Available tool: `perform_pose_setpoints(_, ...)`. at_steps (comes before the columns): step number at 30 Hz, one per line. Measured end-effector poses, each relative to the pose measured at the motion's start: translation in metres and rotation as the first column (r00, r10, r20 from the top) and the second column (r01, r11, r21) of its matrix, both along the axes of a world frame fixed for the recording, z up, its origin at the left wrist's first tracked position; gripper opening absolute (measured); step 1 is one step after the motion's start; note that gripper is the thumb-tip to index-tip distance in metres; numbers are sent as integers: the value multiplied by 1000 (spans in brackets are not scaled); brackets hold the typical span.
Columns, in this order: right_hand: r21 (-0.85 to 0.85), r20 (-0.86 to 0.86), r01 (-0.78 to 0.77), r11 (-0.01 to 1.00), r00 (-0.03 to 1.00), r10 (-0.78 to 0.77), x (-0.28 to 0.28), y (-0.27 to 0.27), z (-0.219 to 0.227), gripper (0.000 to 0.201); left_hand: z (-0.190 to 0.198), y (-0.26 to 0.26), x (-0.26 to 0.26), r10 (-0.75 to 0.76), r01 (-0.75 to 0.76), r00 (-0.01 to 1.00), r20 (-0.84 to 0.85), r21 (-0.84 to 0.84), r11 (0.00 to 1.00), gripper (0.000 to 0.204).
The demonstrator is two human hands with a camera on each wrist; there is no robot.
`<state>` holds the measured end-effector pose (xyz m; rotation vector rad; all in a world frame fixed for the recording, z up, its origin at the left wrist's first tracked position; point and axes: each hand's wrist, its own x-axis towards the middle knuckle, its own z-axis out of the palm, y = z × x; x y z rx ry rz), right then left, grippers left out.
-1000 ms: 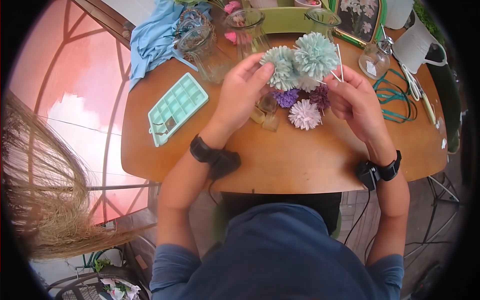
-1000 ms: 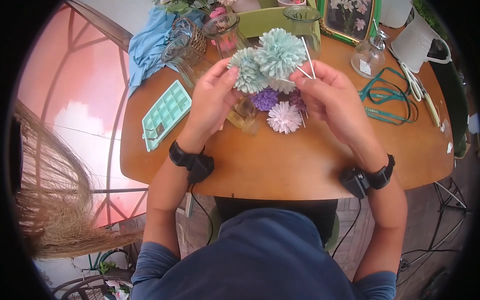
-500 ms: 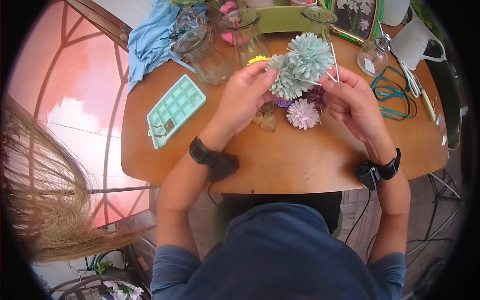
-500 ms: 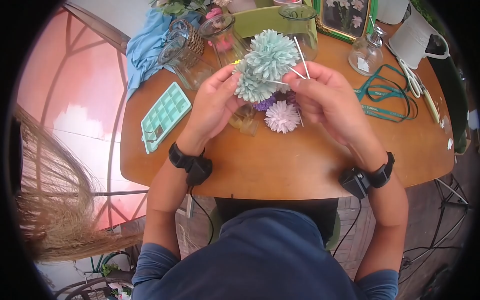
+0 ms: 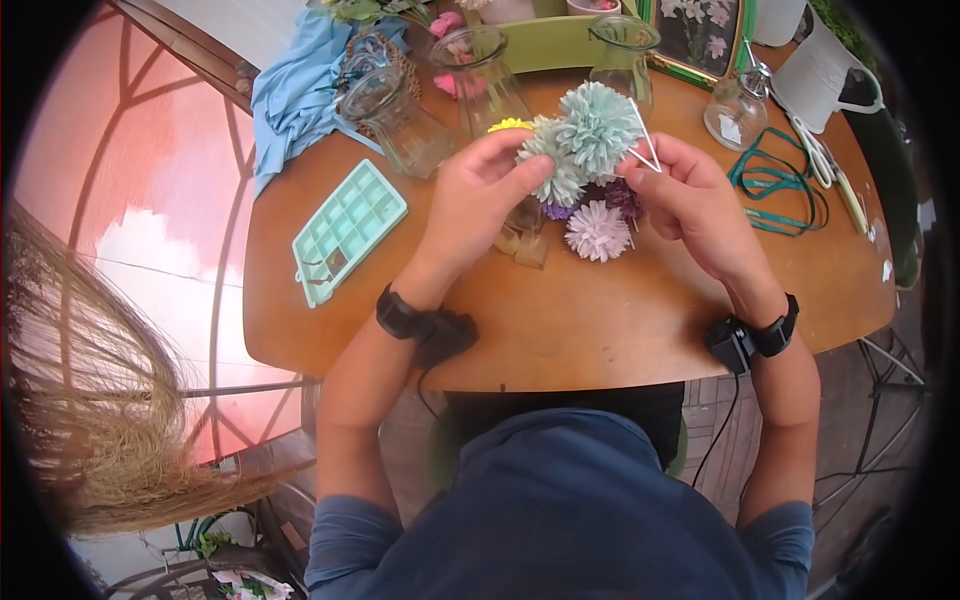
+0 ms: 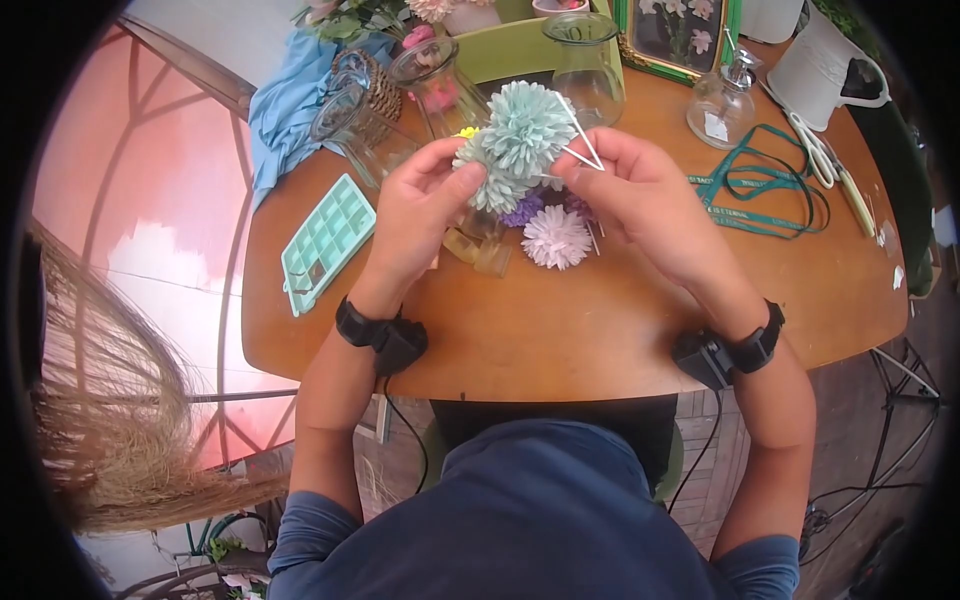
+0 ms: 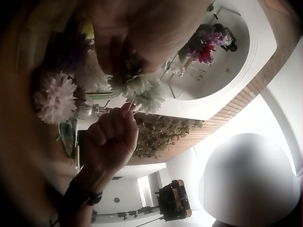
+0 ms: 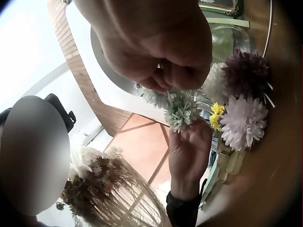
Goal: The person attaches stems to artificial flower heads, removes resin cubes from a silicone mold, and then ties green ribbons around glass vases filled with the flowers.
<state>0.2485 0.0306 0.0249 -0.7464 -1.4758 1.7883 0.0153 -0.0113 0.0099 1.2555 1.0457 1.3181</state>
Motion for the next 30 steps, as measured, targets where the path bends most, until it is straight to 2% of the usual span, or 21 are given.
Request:
perform_pose_setpoints(5,-8,40,-45,999,998,45,-6,-2,-5,14,-10,1,3,-52,52,999,2,63,997,33)
perform_pose_setpoints(11,-253,-75,-152,955,988,137,1,-2,7,30,-11,3,2,-53,49,998,45,95,994,33)
perform_pose_setpoints(14,-255,-41,-207,944,978,204,1,-1,8,31,-11,3,1,-62,58,997,44,99,993,33)
perform_pose_setpoints(17,-211,-86,-174,962,984,159,-1,-1,2,30,-9,3,1,-52,46,998,43,127,991,36)
perform_pose_setpoints(21,-217,-81,-229,949,973,217,1,2,-2,27,-7,1,7,-18,-1,996,90,205,979,47)
perform_pose_setpoints(24,-253,-19,-301,919,952,307,2,2,-3,24,-4,-4,15,-113,83,984,135,211,974,52)
perform_pose_setpoints(26,-245,38,-337,909,934,356,1,-1,-6,23,-7,-6,12,-101,104,995,-24,185,977,52)
perform_pose_setpoints(27,-234,43,-317,919,941,335,1,-2,-5,23,-8,-8,10,-96,113,990,-104,170,979,52)
perform_pose_setpoints(29,-210,50,-275,938,955,291,-2,-5,-4,23,-7,-9,10,-68,95,986,-154,172,980,50)
perform_pose_setpoints(30,-190,81,-206,960,971,225,-4,-6,-3,24,-6,-10,10,-54,86,982,-178,173,981,49)
